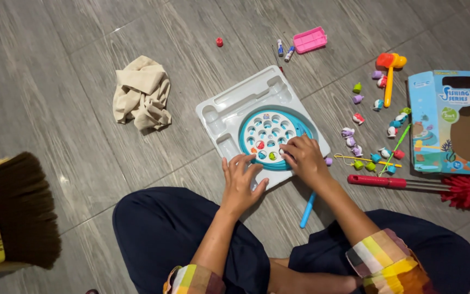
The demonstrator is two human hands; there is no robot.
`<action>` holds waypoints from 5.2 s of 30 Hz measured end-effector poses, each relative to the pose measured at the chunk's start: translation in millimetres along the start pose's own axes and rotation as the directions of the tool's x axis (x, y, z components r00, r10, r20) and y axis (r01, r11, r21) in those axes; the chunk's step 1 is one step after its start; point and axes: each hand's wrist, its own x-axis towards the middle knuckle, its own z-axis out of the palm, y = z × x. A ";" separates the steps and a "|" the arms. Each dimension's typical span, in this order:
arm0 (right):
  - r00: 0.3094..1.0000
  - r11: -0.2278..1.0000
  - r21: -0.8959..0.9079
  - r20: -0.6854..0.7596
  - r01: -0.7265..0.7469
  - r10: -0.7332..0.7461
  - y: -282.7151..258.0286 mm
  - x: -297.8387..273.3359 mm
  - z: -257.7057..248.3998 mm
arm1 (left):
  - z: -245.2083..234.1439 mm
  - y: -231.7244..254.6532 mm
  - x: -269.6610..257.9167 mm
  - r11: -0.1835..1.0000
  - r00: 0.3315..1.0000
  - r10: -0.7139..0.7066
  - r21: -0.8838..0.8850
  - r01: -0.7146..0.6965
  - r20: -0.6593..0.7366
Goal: The person uses a screwdriver to remove a small piece from the underside of a blue plastic game wheel. They then wipe a white plastic tray with a cloth. Finally, they place the blue wheel into the tray and arrange several small colorful plastic fish into the wheel's slots.
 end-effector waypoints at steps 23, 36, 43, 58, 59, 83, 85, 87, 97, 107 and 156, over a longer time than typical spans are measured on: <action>0.996 0.999 0.046 -0.091 -0.003 0.007 -2.9 5.4 -2.1 | -1.5 0.2 0.3 0.999 1.000 -0.009 -0.042 0.011 0.029; 0.991 0.998 0.000 -0.115 0.071 -0.070 -18.5 30.9 19.7 | -5.9 3.2 1.4 0.997 0.999 -0.035 -0.063 0.038 0.037; 0.989 0.999 0.016 -0.139 0.052 -0.049 -17.8 23.7 14.5 | -6.0 3.1 1.6 0.996 1.000 -0.013 -0.083 0.015 0.017; 0.996 0.997 0.004 -0.046 0.083 -0.083 -17.7 35.4 13.6 | -7.1 3.2 2.1 0.996 0.999 -0.022 -0.087 0.024 0.026; 0.996 0.997 0.026 -0.058 0.075 -0.074 -16.3 34.9 15.0 | -6.9 3.5 2.4 0.996 0.999 -0.022 -0.089 0.024 0.027; 0.889 0.891 0.012 -0.053 -0.454 0.454 106.1 -96.3 -114.2 | -4.1 5.3 0.2 0.995 0.994 0.083 -0.042 -0.086 -0.076; 0.884 0.885 -0.039 -0.083 -0.465 0.460 101.9 -94.6 -109.6 | -3.7 3.9 -1.5 0.999 0.999 0.041 -0.032 -0.042 -0.013; 0.881 0.877 -0.094 -0.112 -0.471 0.461 96.0 -90.0 -104.3 | -3.3 3.9 -1.7 1.000 0.999 -0.003 -0.021 0.004 0.045; 0.942 0.950 -0.038 -0.150 -0.310 0.301 76.9 -72.5 -63.2 | -11.7 8.3 1.0 0.999 0.998 0.008 -0.038 -0.006 0.054; 0.984 0.990 0.012 -0.109 0.143 -0.141 -23.9 21.7 -10.7 | -4.8 -0.7 -1.3 0.999 0.999 0.005 -0.032 -0.004 0.043; 0.995 0.977 -0.194 -0.019 0.094 -0.099 -25.8 64.8 44.3 | -13.6 4.4 3.0 0.992 0.992 -0.128 0.007 0.128 -0.007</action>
